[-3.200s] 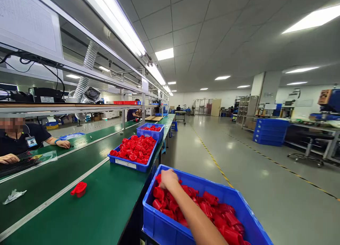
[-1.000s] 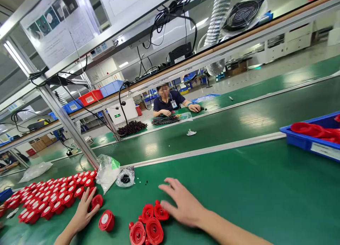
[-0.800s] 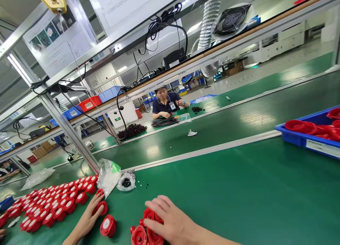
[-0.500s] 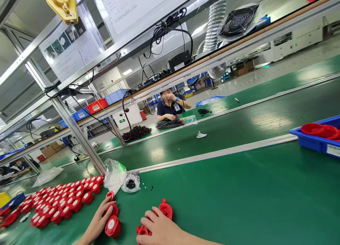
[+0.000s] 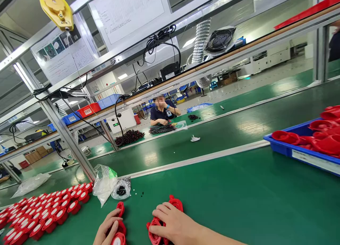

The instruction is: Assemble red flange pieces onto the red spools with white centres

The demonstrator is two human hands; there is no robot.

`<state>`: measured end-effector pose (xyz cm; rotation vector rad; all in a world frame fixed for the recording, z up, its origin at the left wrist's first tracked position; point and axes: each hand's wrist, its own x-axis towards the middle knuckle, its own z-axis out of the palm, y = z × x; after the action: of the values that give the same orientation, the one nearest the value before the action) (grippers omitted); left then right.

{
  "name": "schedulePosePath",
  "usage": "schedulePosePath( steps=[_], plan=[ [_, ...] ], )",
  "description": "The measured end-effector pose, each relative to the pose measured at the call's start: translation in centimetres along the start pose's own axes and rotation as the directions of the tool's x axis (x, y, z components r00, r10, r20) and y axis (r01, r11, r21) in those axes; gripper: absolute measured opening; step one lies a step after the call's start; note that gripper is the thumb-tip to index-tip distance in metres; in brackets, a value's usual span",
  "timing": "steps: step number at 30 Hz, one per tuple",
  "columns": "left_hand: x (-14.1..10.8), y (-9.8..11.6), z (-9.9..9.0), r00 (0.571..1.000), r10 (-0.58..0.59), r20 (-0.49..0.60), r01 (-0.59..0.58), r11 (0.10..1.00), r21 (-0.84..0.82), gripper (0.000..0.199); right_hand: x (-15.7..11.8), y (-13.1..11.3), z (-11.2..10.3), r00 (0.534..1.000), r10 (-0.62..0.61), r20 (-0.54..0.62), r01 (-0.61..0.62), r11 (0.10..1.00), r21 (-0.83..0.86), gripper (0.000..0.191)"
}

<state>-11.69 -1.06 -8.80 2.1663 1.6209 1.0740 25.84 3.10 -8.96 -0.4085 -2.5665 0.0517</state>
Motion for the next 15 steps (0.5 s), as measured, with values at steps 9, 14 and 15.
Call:
schedulePosePath(
  steps=[9,14,15],
  plan=[
    [6.3,6.7,7.1,0.86,0.459,0.224,-0.442,0.889,-0.121,0.028,-1.6,2.4,-2.4,0.951,0.304,0.064,-0.307,0.951,0.046,0.045],
    [11.4,12.1,13.0,0.871,0.465,0.159,-0.445,0.884,-0.146,0.032,-2.8,4.1,-5.2,0.841,0.534,0.089,-0.538,0.842,0.033,0.053],
    [12.3,13.0,14.3,0.867,0.478,0.143,-0.458,0.876,-0.155,0.031,-3.1,4.4,-5.7,0.827,0.556,0.081,-0.56,0.828,0.042,0.056]
  ],
)
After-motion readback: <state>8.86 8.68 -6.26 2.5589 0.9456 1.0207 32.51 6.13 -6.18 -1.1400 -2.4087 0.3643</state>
